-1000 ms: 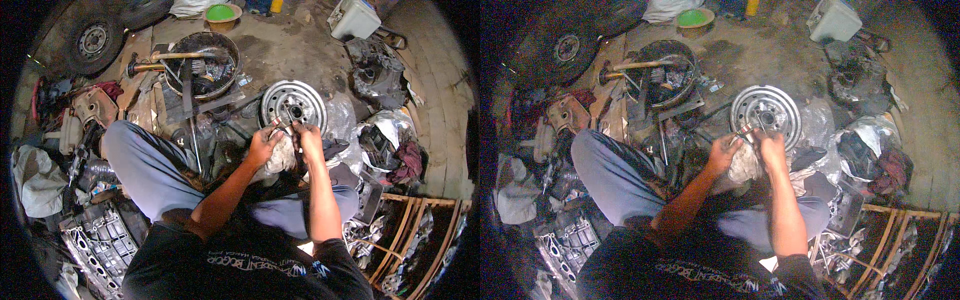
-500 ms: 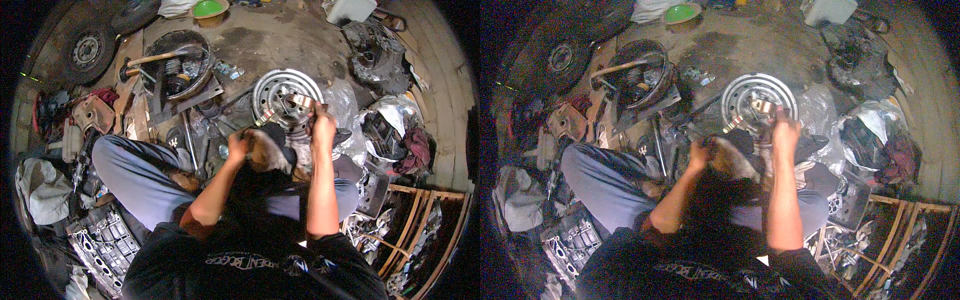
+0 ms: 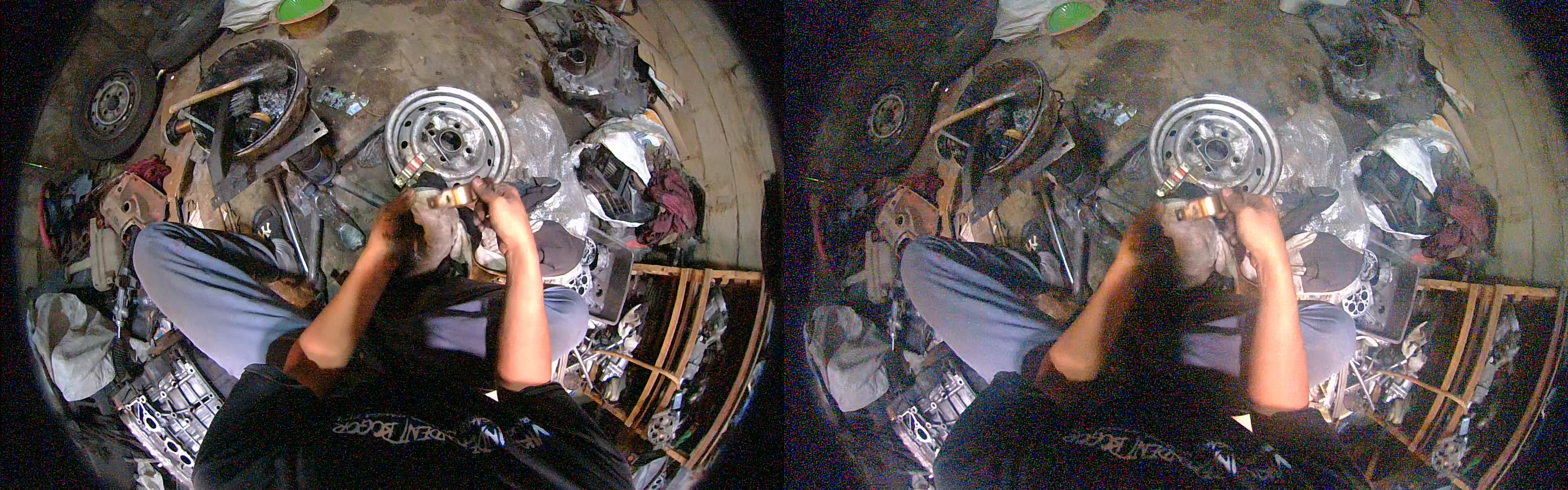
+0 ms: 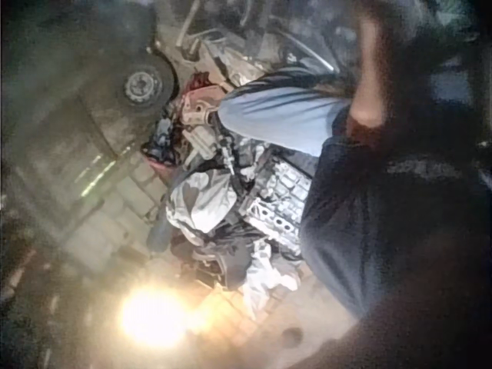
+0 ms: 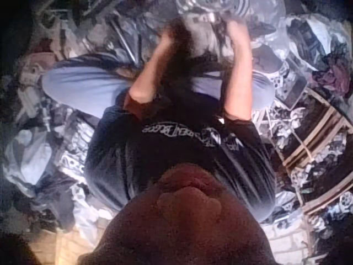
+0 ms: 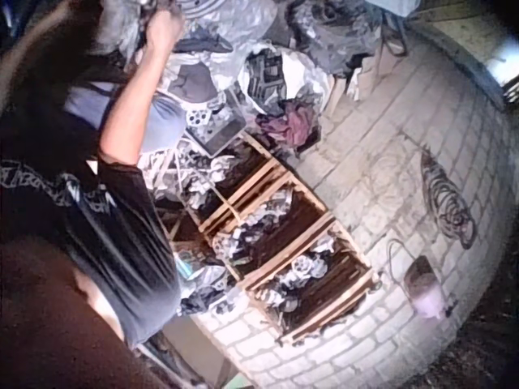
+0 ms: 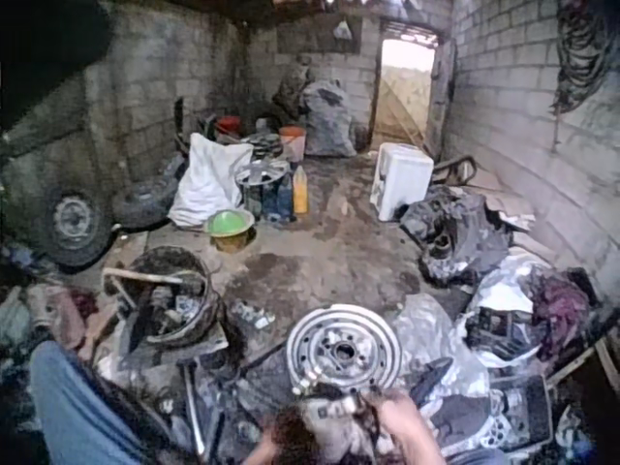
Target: The person sits on the floor and cleans a metal exhaust pipe with a cloth. They then attach a metal bracket to the pipe, aligning it and securing it in place.
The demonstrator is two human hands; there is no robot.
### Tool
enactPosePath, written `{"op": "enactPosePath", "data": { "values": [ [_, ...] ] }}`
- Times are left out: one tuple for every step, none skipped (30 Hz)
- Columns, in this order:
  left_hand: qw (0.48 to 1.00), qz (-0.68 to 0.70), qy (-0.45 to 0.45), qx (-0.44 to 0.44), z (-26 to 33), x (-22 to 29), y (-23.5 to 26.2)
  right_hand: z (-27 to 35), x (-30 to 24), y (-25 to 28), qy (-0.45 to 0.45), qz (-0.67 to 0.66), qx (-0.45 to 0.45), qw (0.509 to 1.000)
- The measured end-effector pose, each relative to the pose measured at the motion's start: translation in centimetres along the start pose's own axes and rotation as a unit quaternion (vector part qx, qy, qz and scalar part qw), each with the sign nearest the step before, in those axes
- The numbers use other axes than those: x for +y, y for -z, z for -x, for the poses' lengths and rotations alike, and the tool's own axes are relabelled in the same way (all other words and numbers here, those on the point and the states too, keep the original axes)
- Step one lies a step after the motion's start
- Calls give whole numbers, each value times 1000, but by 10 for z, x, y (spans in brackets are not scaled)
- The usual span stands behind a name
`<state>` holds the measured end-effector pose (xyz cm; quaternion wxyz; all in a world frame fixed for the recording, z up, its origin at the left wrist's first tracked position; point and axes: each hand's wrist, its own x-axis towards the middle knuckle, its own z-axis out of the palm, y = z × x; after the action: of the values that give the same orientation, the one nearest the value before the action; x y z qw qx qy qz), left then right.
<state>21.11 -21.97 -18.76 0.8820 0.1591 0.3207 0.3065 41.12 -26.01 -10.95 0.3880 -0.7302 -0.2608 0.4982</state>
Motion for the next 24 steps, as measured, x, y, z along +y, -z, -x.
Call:
{"op": "enactPosePath", "data": {
  "values": [
    [999,27,17,-14,2,-2,-9,-9,20,-2,44,35,11,998],
    [999,13,33,12,1,-7,-18,-8,22,-6,31,55,15,998],
    [996,-88,11,10,4,-6,-19,-6,25,-10,17,76,20,997],
    [981,-194,-11,8,7,-5,-22,-13,40,-8,13,45,38,998],
    [955,-293,-32,14,10,-4,-23,-16,45,-7,7,58,38,998],
    [847,-503,-167,-29,-2,-17,4,-19,49,-3,0,72,39,997],
    [852,-495,-159,-56,-9,-25,15,-23,54,-1,-7,87,37,995],
    [857,-486,-149,-86,-15,-32,24,-25,58,-1,-7,104,47,993],
    [861,-476,-139,-116,-22,-40,33,-26,62,0,-29,84,30,996],
    [863,-488,-100,-81,-12,-32,21,-20,59,-3,-53,63,13,997],
    [895,-436,-72,-55,-6,-31,14,-17,56,-6,-74,43,-5,996],
    [924,-379,-46,-25,0,-30,6,-17,57,-7,-33,31,-11,999],
    [947,-318,-28,10,8,-27,-2,-19,58,-8,-29,47,-8,998],
    [948,-318,-5,27,13,-20,-12,-22,61,-7,-28,60,-1,998],
    [947,-317,19,45,13,-17,-17,-26,64,-5,-26,74,5,997],
    [954,-290,30,66,11,-21,-16,-27,66,-5,-33,66,15,997],
    [960,-263,40,88,7,-27,-16,-29,67,-4,-41,57,26,997],
    [964,-236,51,109,3,-33,-15,-31,69,-3,-48,48,36,997],
    [968,-229,28,96,-3,-45,-6,-40,79,1,-36,78,98,991],
    [972,-223,7,78,-10,-64,8,-53,98,7,-25,106,165,980],
    [976,-203,13,80,-15,-76,18,-61,110,10,-13,135,226,965],
    [980,-176,10,95,-17,-85,35,-47,79,2,15,110,194,975],
    [983,-139,39,113,-18,-91,42,-40,64,3,53,110,256,959],
    [984,-105,74,124,-19,-96,43,-44,64,16,26,71,248,966]
  ]
}}
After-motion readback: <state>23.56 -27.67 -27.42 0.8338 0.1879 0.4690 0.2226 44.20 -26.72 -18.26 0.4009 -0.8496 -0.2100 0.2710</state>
